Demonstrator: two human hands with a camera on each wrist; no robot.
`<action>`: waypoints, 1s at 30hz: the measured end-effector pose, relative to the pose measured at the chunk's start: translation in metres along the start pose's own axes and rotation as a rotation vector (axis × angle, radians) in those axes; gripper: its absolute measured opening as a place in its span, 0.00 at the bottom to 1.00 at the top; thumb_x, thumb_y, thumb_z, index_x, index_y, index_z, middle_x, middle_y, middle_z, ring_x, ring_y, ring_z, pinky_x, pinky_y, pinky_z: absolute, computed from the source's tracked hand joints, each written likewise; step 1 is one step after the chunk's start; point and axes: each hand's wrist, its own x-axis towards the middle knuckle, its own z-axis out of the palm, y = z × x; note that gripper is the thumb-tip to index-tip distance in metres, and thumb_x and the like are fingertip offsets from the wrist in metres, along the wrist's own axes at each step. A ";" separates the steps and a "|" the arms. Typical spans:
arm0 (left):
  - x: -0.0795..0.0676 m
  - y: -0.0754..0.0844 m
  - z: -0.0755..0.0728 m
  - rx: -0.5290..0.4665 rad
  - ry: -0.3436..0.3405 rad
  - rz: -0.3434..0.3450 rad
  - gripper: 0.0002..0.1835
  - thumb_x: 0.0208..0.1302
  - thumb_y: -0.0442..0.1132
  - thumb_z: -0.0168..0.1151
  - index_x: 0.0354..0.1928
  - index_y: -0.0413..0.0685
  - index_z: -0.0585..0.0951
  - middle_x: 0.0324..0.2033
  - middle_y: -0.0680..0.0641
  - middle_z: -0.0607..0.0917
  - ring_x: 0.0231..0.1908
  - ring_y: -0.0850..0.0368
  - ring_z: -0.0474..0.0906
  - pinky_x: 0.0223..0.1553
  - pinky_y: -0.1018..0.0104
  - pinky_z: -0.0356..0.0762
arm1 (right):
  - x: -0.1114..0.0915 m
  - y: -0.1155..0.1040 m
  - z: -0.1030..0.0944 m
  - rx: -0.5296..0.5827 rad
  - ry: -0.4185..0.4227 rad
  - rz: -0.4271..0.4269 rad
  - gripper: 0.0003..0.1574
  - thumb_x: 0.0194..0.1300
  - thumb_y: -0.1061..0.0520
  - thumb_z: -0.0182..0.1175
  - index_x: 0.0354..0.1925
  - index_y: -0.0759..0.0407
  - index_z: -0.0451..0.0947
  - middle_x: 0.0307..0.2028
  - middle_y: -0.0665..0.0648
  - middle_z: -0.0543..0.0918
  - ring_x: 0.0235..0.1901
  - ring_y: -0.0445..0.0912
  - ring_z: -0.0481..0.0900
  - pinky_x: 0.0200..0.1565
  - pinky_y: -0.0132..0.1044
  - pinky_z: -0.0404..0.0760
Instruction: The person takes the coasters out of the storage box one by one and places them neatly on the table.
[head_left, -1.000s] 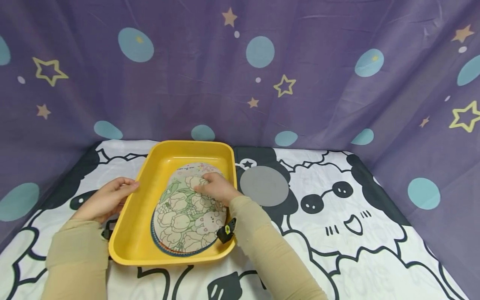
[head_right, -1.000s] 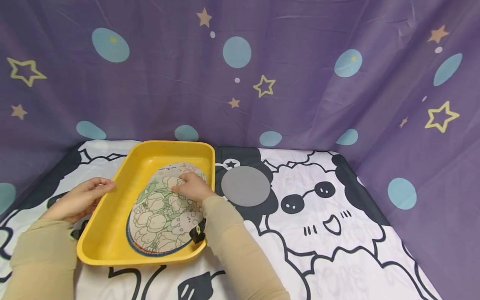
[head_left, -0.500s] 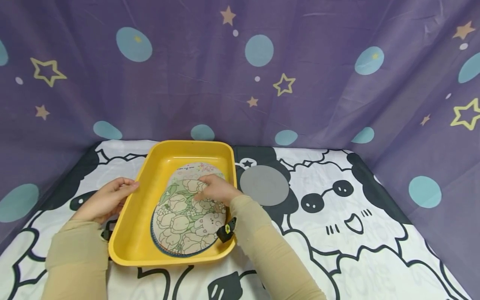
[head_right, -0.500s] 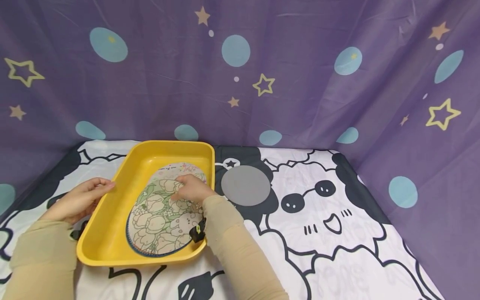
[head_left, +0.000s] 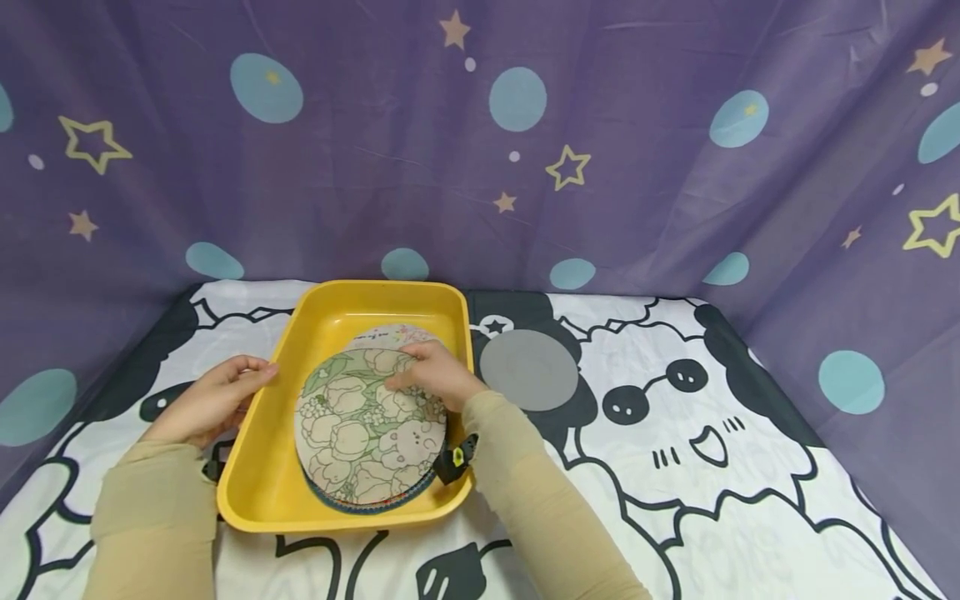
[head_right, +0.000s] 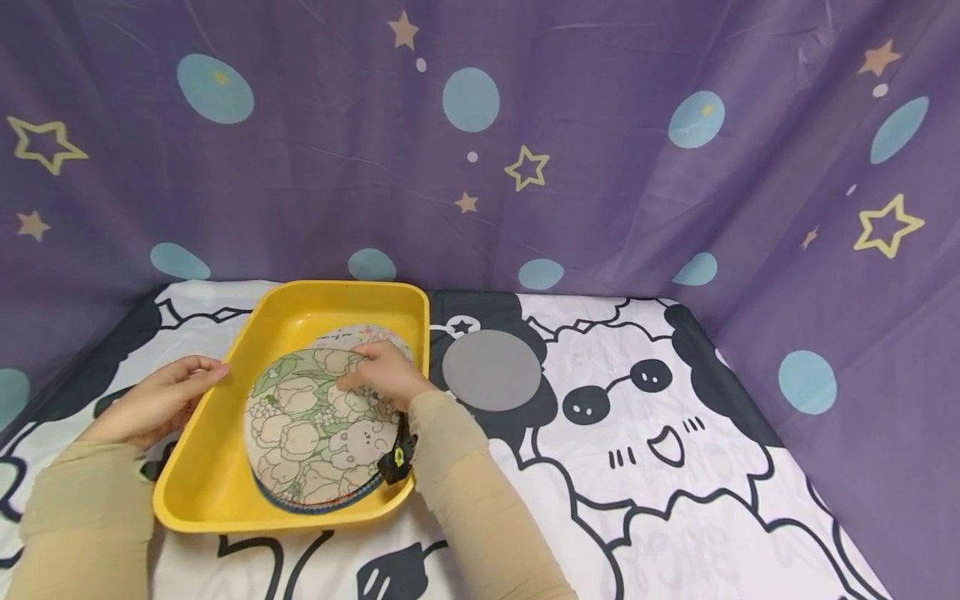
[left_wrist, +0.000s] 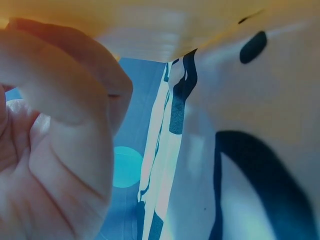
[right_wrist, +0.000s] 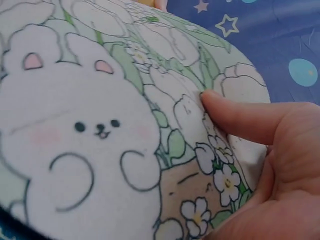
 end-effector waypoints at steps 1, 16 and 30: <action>0.000 0.000 0.000 -0.002 -0.001 0.004 0.29 0.77 0.55 0.46 0.59 0.34 0.59 0.36 0.52 0.83 0.34 0.61 0.85 0.35 0.60 0.85 | 0.000 0.000 0.000 0.012 0.006 -0.013 0.19 0.60 0.68 0.66 0.51 0.61 0.83 0.42 0.59 0.87 0.28 0.42 0.83 0.38 0.36 0.85; -0.001 -0.001 0.000 -0.026 -0.007 0.039 0.25 0.78 0.52 0.46 0.56 0.34 0.60 0.35 0.53 0.84 0.33 0.60 0.86 0.35 0.59 0.85 | -0.005 -0.002 -0.001 0.257 0.100 -0.123 0.21 0.66 0.66 0.61 0.57 0.60 0.79 0.44 0.60 0.87 0.31 0.43 0.86 0.39 0.39 0.86; 0.000 0.000 -0.001 -0.017 -0.004 0.036 0.25 0.77 0.54 0.46 0.56 0.36 0.60 0.37 0.52 0.85 0.34 0.60 0.85 0.35 0.59 0.85 | -0.003 -0.003 -0.003 0.555 0.263 -0.236 0.14 0.64 0.69 0.61 0.49 0.63 0.81 0.32 0.50 0.86 0.28 0.41 0.85 0.32 0.33 0.84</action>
